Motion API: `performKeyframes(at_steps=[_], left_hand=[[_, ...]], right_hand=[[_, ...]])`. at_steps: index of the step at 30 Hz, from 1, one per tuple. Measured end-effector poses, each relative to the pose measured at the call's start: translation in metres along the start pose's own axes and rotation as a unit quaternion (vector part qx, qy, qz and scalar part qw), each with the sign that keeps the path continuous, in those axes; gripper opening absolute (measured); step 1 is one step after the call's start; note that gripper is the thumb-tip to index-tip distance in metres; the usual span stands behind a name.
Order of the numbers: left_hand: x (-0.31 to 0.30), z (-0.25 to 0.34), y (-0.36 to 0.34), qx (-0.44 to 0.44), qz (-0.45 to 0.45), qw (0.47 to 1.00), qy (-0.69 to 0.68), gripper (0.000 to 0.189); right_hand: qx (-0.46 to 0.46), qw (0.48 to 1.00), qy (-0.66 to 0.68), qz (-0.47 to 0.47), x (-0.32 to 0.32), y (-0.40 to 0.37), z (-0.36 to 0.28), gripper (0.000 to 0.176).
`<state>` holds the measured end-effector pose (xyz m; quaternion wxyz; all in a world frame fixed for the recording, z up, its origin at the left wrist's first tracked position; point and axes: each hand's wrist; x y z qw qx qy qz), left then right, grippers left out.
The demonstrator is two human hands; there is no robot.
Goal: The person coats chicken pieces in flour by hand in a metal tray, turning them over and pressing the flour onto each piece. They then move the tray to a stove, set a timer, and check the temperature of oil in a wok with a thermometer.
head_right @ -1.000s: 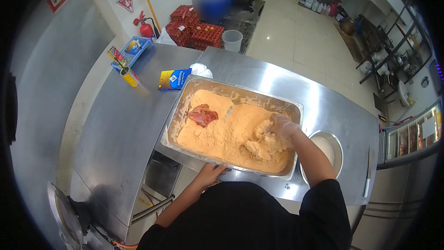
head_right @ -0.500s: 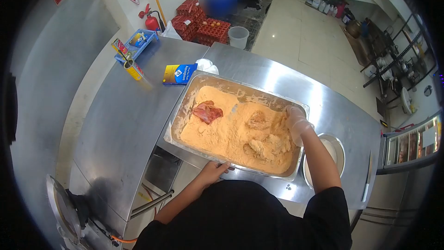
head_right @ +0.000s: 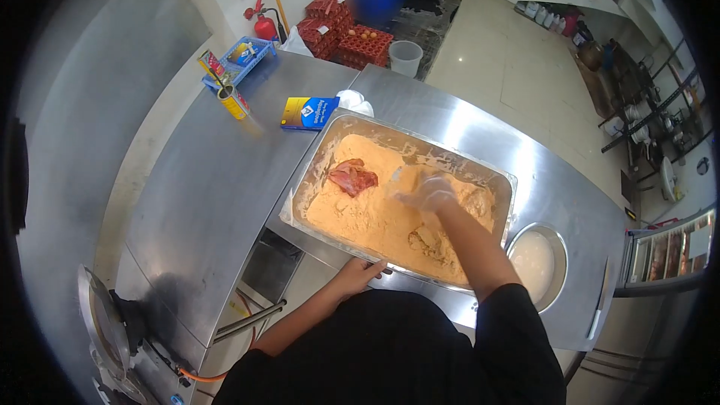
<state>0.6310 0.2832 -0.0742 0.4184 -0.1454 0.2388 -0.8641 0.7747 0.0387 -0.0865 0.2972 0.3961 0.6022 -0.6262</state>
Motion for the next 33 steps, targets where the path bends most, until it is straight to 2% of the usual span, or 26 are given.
performKeyframes(at_steps=[2,4,6,9,12,15,18,21,23,26,29,32,33], left_hand=[[-0.001,-0.003,0.004,0.010,-0.001,1.000,0.003,0.038],[0.001,-0.022,0.010,0.039,0.005,0.999,-0.007,0.038],[0.001,-0.026,0.009,0.043,0.012,0.999,-0.006,0.038],[-0.002,-0.026,0.013,0.039,-0.004,0.999,0.011,0.041],[-0.003,-0.023,0.011,0.031,-0.009,0.999,0.016,0.042],[-0.001,-0.023,0.012,0.043,0.002,0.999,-0.003,0.038],[0.000,-0.030,0.016,0.052,0.003,0.998,-0.025,0.036],[0.000,-0.032,0.016,0.042,0.000,0.999,-0.025,0.036],[0.000,-0.026,0.013,0.037,0.001,0.999,-0.025,0.036],[0.001,-0.020,0.011,0.041,0.005,0.999,-0.027,0.037],[0.001,-0.027,0.015,0.053,0.008,0.998,-0.016,0.037],[0.002,-0.029,0.014,0.047,0.009,0.999,-0.018,0.037],[0.002,-0.029,0.014,0.043,0.009,0.999,-0.016,0.037]], right_hand=[[0.034,0.999,-0.026,0.007,-0.015,-0.020,-0.034,0.091],[0.022,0.999,-0.050,-0.005,0.005,-0.018,-0.042,0.082],[-0.031,0.997,-0.072,-0.024,0.052,0.017,-0.025,0.072],[-0.110,0.994,-0.016,-0.002,0.054,0.007,-0.015,0.056],[-0.176,0.964,0.197,-0.022,-0.004,-0.020,0.007,0.052],[-0.174,0.968,0.181,-0.029,0.001,-0.007,0.059,0.060],[-0.132,0.986,0.041,-0.098,-0.011,0.000,0.079,0.074],[-0.118,0.987,0.091,-0.053,-0.006,0.002,0.056,0.094],[-0.031,0.985,0.136,-0.102,-0.013,-0.015,0.010,0.107],[-0.056,0.996,-0.029,-0.066,-0.019,-0.056,-0.043,0.096],[-0.117,0.981,-0.140,-0.065,0.020,-0.047,-0.046,0.085],[-0.175,0.955,-0.181,-0.158,0.020,-0.039,-0.048,0.072],[-0.206,0.952,-0.169,-0.154,0.024,-0.039,-0.048,0.069]])
Point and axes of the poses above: each hand's wrist, its own y-axis towards the middle knuckle, its own x-axis out of the palm, z = x × y
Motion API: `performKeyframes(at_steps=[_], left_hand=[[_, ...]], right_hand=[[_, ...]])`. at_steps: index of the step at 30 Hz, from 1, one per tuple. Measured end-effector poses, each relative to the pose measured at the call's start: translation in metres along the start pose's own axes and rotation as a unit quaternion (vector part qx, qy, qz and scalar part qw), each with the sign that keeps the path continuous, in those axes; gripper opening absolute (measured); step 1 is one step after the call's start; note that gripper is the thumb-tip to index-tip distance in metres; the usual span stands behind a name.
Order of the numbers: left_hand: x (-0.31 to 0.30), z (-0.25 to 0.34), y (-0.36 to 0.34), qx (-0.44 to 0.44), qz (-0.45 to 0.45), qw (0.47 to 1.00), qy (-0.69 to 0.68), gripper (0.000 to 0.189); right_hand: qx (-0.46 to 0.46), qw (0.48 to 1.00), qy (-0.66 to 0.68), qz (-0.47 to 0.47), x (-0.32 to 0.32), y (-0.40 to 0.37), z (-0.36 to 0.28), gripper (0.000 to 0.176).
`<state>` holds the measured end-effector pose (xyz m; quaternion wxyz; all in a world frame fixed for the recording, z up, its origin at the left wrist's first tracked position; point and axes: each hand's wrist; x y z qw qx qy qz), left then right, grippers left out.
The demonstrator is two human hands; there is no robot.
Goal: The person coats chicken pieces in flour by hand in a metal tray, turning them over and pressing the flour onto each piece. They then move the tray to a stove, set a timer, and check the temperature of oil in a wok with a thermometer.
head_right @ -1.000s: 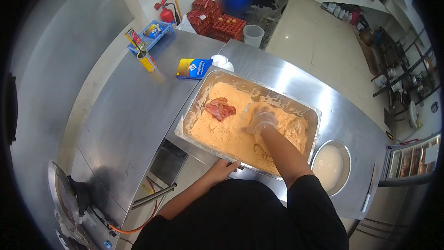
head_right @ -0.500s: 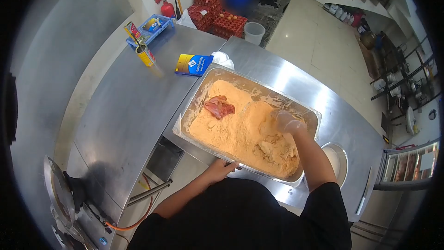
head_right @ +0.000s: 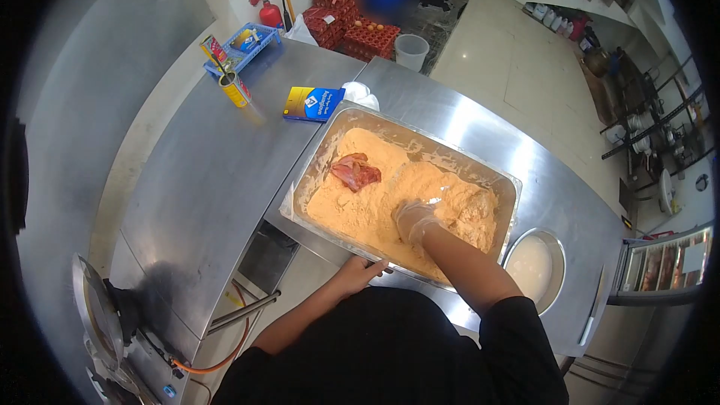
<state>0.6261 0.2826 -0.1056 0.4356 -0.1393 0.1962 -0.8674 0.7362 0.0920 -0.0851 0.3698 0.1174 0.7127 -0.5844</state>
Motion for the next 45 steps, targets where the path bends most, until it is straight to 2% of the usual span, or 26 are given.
performKeyframes(at_steps=[2,5,8,11,14,17,20,23,26,29,32,33,34,37,40,43,45], left_hand=[[-0.002,0.003,0.000,-0.002,-0.001,1.000,0.004,0.037],[-0.001,0.002,-0.002,0.000,0.000,1.000,-0.004,0.036],[-0.001,0.003,-0.003,0.001,0.006,1.000,-0.010,0.036],[0.000,0.004,-0.002,-0.008,0.001,1.000,-0.012,0.036],[0.000,-0.001,0.000,-0.003,-0.001,1.000,-0.018,0.036],[-0.001,-0.004,0.003,0.005,0.002,1.000,-0.020,0.036],[0.001,-0.002,-0.001,0.004,0.002,1.000,-0.022,0.036],[0.000,-0.008,0.002,0.006,0.009,1.000,-0.017,0.036],[0.001,-0.009,0.001,0.011,0.015,1.000,-0.016,0.036],[0.001,-0.002,0.001,0.015,0.012,1.000,-0.015,0.035],[-0.001,0.001,0.000,0.002,0.008,1.000,-0.001,0.035],[-0.001,0.004,-0.001,0.006,0.012,1.000,-0.001,0.035],[0.000,0.006,-0.002,0.009,0.016,1.000,-0.002,0.035],[0.000,-0.003,0.001,-0.017,0.019,1.000,0.019,0.037],[0.003,-0.019,0.006,0.036,0.028,0.999,0.000,0.039],[0.005,-0.013,0.001,0.041,0.041,0.998,-0.014,0.039],[0.004,-0.015,0.003,0.025,0.034,0.999,0.006,0.039]], right_hand=[[-0.061,0.998,0.012,0.029,0.007,0.002,0.007,0.063],[-0.158,0.964,0.114,0.179,0.016,0.009,0.047,0.061],[-0.057,0.973,0.113,0.195,0.027,0.012,0.091,0.064],[-0.001,0.965,0.228,0.133,0.037,0.011,0.133,0.065],[0.006,0.945,0.275,0.175,0.043,0.004,0.130,0.066],[0.018,0.883,0.435,0.172,0.019,-0.017,0.101,0.062],[0.031,0.882,0.392,0.260,0.025,-0.009,0.101,0.058],[0.030,0.813,0.486,0.319,0.045,0.003,0.116,0.052],[0.039,0.815,0.457,0.354,0.049,-0.001,0.122,0.049],[0.020,0.756,0.567,0.327,0.045,-0.006,0.113,0.039],[-0.049,0.766,0.587,0.257,-0.009,-0.048,0.052,0.032],[-0.064,0.855,0.419,0.298,-0.010,-0.042,0.039,0.036],[-0.078,0.912,0.235,0.327,-0.008,-0.035,0.027,0.042],[-0.163,0.947,0.100,0.258,0.016,-0.014,-0.010,0.060],[-0.119,0.983,0.059,0.128,0.006,-0.025,-0.022,0.070],[-0.142,0.972,-0.070,0.175,-0.007,-0.040,-0.014,0.076],[-0.191,0.967,-0.116,0.121,-0.004,-0.029,-0.017,0.077]])
Point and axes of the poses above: each hand's wrist, its own y-axis towards the middle knuckle, its own x-axis out of the palm, z = x × y
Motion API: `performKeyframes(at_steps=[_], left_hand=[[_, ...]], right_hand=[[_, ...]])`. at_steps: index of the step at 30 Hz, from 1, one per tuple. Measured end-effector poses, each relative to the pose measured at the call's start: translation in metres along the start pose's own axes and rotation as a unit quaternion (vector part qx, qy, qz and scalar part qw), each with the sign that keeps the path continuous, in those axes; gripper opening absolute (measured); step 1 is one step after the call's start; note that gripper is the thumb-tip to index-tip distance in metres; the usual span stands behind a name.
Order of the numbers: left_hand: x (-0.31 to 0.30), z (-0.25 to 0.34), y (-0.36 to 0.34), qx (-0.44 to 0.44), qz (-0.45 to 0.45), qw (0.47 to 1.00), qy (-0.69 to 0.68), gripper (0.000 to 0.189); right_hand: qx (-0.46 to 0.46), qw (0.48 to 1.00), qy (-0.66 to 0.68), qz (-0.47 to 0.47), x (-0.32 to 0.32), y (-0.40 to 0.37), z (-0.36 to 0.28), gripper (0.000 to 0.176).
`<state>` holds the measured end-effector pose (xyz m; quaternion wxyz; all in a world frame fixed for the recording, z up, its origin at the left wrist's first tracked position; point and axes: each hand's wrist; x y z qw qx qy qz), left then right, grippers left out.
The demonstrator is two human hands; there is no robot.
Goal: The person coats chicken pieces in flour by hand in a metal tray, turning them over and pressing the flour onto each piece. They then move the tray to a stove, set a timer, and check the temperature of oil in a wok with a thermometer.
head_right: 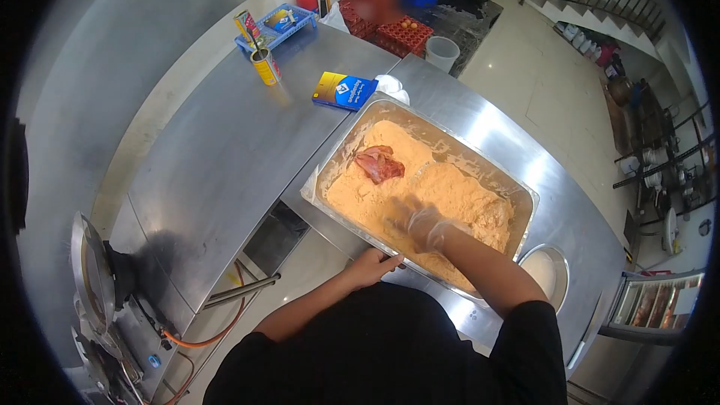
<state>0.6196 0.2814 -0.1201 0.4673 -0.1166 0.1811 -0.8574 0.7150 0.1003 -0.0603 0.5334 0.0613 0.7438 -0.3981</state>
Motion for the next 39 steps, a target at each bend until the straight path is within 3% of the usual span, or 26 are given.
performKeyframes(at_steps=[4,9,13,16,19,22,25,31,34,37,39], left_hand=[[-0.002,0.006,-0.002,0.003,0.001,1.000,0.011,0.037],[-0.004,-0.002,0.005,0.008,-0.013,0.999,0.031,0.037],[-0.003,0.009,-0.002,0.011,-0.013,1.000,-0.007,0.035],[-0.002,0.002,0.000,0.023,-0.006,1.000,-0.010,0.034],[-0.002,0.005,-0.002,0.023,-0.012,0.999,-0.030,0.035],[-0.003,0.009,-0.003,0.016,-0.011,1.000,-0.024,0.035],[-0.004,0.009,-0.002,0.025,-0.009,1.000,-0.001,0.036],[-0.005,0.009,-0.001,0.002,-0.021,1.000,0.003,0.035],[-0.004,0.015,-0.006,0.011,-0.013,1.000,-0.021,0.035],[-0.004,0.012,-0.005,0.027,-0.011,0.999,-0.011,0.035],[-0.007,0.009,-0.002,0.016,-0.023,1.000,0.013,0.035]], right_hand=[[-0.005,0.999,-0.032,0.001,0.018,0.015,-0.015,0.064],[0.047,0.987,0.153,0.019,0.032,0.020,-0.010,0.058],[0.140,0.937,0.319,0.029,0.000,-0.001,0.003,0.061],[0.051,0.950,0.241,0.191,0.040,-0.002,0.033,0.061],[0.133,0.907,0.377,0.131,0.010,-0.025,0.032,0.051],[0.240,0.902,0.334,0.128,-0.013,-0.036,0.026,0.048],[0.234,0.932,0.261,0.097,-0.018,-0.044,0.032,0.053],[0.223,0.907,0.335,0.120,-0.010,-0.042,0.030,0.044],[0.113,0.924,0.345,0.118,0.000,-0.038,0.026,0.038],[0.194,0.940,0.262,0.096,-0.001,-0.025,0.030,0.037],[0.197,0.928,0.294,0.118,-0.002,-0.026,0.031,0.036]])
Point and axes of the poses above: each hand's wrist, its own y-axis towards the middle knuckle, its own x-axis out of the palm, z = x × y
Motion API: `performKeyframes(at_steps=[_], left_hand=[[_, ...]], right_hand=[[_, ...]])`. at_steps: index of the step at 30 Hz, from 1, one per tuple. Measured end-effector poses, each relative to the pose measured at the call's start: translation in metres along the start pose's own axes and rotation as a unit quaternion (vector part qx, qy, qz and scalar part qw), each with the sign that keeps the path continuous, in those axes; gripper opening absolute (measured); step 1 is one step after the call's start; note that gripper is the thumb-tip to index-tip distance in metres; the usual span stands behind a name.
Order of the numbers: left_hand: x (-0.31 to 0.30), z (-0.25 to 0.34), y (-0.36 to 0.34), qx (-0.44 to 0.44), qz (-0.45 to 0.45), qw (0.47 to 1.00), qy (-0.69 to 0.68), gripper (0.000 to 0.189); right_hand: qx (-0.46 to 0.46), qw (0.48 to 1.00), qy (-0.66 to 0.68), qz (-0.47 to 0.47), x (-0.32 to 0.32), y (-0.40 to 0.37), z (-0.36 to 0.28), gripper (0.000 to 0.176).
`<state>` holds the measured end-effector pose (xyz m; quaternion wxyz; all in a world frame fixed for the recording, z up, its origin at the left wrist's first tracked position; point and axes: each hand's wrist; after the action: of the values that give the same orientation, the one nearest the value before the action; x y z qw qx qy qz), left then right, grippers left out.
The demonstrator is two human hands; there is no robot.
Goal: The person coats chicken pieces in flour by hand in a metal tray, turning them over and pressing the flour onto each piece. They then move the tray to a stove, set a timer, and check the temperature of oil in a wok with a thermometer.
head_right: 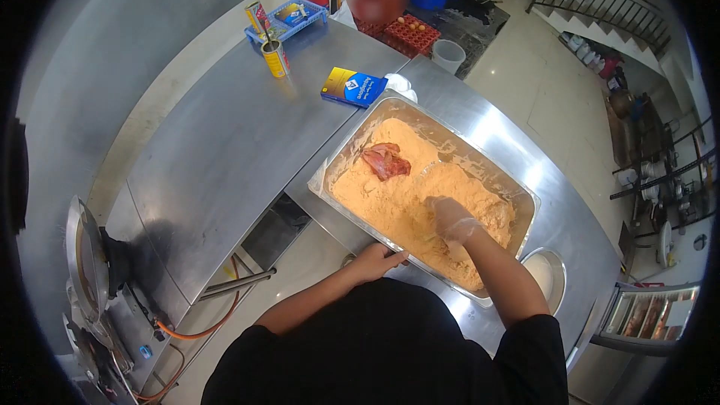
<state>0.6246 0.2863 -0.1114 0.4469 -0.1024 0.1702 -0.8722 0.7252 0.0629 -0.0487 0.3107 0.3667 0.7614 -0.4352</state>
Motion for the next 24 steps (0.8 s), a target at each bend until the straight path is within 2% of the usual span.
performKeyframes(at_steps=[1,4,7,10,13,16,18,19,22,24], left_hand=[[0.000,-0.001,0.001,-0.005,-0.007,1.000,0.010,0.035],[0.002,0.004,-0.001,-0.022,0.006,1.000,-0.007,0.035],[0.002,0.001,0.001,-0.007,-0.008,1.000,-0.007,0.035],[0.001,-0.007,0.005,-0.017,-0.017,1.000,0.008,0.035],[0.000,-0.005,0.005,-0.014,-0.017,1.000,0.019,0.034],[0.003,-0.007,0.004,-0.002,0.008,1.000,0.003,0.037],[0.003,0.002,0.000,0.009,0.016,1.000,-0.010,0.037],[0.003,0.007,-0.003,0.013,0.018,1.000,-0.016,0.037],[0.003,-0.020,0.010,-0.004,-0.017,1.000,0.012,0.034],[0.002,-0.005,0.003,-0.015,-0.016,1.000,0.019,0.034]], right_hand=[[0.003,1.000,0.018,0.007,-0.002,-0.003,0.002,0.036],[-0.069,0.995,0.006,0.068,-0.011,-0.014,0.010,0.033],[0.025,0.997,-0.027,0.075,-0.029,-0.017,0.007,0.032],[-0.005,0.996,0.011,0.084,-0.029,-0.016,0.021,0.031],[0.023,0.998,-0.040,0.036,-0.039,-0.016,0.015,0.032],[-0.003,0.996,-0.001,0.089,-0.041,-0.018,0.011,0.031],[-0.003,0.999,0.033,0.044,-0.044,-0.016,0.002,0.034],[-0.001,0.998,0.051,0.021,-0.043,-0.015,-0.003,0.035],[-0.084,0.980,0.179,0.020,-0.004,0.002,0.009,0.041],[-0.099,0.987,0.118,0.046,0.016,0.011,0.016,0.044]])
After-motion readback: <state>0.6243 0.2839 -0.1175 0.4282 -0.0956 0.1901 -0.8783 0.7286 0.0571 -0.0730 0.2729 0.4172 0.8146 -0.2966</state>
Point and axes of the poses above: each hand's wrist, its own y-axis towards the middle knuckle, its own x-axis out of the palm, z = x × y
